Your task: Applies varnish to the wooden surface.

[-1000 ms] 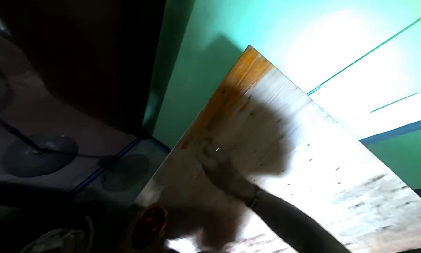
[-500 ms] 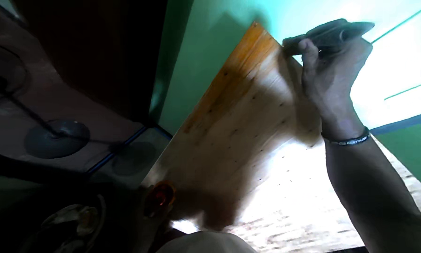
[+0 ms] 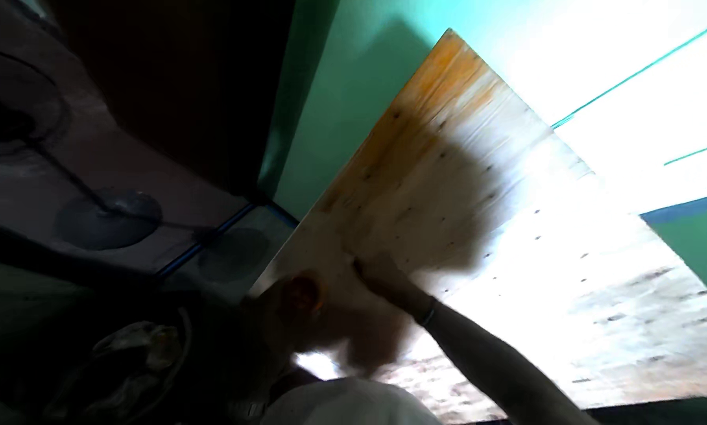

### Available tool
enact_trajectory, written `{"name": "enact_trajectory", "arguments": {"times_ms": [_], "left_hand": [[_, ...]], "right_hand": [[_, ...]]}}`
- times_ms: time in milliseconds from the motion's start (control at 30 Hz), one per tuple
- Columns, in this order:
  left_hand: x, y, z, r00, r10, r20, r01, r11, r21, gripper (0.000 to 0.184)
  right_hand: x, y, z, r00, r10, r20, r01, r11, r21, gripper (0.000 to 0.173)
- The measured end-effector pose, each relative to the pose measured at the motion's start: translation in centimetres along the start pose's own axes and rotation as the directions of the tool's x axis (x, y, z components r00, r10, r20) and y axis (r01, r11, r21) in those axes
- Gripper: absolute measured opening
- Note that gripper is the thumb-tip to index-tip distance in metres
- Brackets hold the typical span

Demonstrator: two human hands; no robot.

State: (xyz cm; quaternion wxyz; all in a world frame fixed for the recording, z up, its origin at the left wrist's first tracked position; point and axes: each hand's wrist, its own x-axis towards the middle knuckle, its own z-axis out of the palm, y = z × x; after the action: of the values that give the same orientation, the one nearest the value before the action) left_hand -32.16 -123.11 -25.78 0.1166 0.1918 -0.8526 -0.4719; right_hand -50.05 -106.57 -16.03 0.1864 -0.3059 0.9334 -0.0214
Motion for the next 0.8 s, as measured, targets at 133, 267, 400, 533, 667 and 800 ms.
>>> {"name": "enact_trajectory", "arguments": {"times_ms": [133, 267, 400, 533, 667, 800], "left_hand": [[2.4, 2.7, 0.4, 0.999, 0.043, 0.003, -0.043, 0.994, -0.103, 0.07], [4.6, 4.2, 1.9, 0.952, 0.282, -0.118, -0.304, 0.918, -0.254, 0.073], [6.1, 7.1, 2.5, 0.933, 0.352, -0.076, -0.358, 0.88, -0.312, 0.076], [6.7, 9.2, 3.5, 0.929, 0.368, -0.028, -0.356, 0.873, -0.332, 0.077], [7.3, 10.9, 4.7, 0.889, 0.457, -0.022, -0.436, 0.833, -0.34, 0.08], [7.5, 12.0, 5.9, 0.88, 0.475, -0.015, -0.449, 0.819, -0.357, 0.079]], "right_hand": [[-2.7, -0.3, -7.2, 0.899, 0.155, -0.41, 0.017, 0.922, 0.386, 0.028], [-5.4, -0.7, -12.9, 0.7, 0.048, -0.713, 0.35, 0.847, 0.4, 0.013], [-8.9, -1.4, -12.2, 0.762, 0.061, -0.644, 0.283, 0.864, 0.417, 0.012], [-9.5, -0.4, -11.0, 0.798, 0.124, -0.59, 0.176, 0.888, 0.425, 0.012], [-10.0, 0.9, -10.9, 0.81, 0.165, -0.563, 0.094, 0.91, 0.403, 0.014], [-10.4, 2.4, -10.7, 0.808, 0.201, -0.554, 0.082, 0.892, 0.444, 0.01]]}}
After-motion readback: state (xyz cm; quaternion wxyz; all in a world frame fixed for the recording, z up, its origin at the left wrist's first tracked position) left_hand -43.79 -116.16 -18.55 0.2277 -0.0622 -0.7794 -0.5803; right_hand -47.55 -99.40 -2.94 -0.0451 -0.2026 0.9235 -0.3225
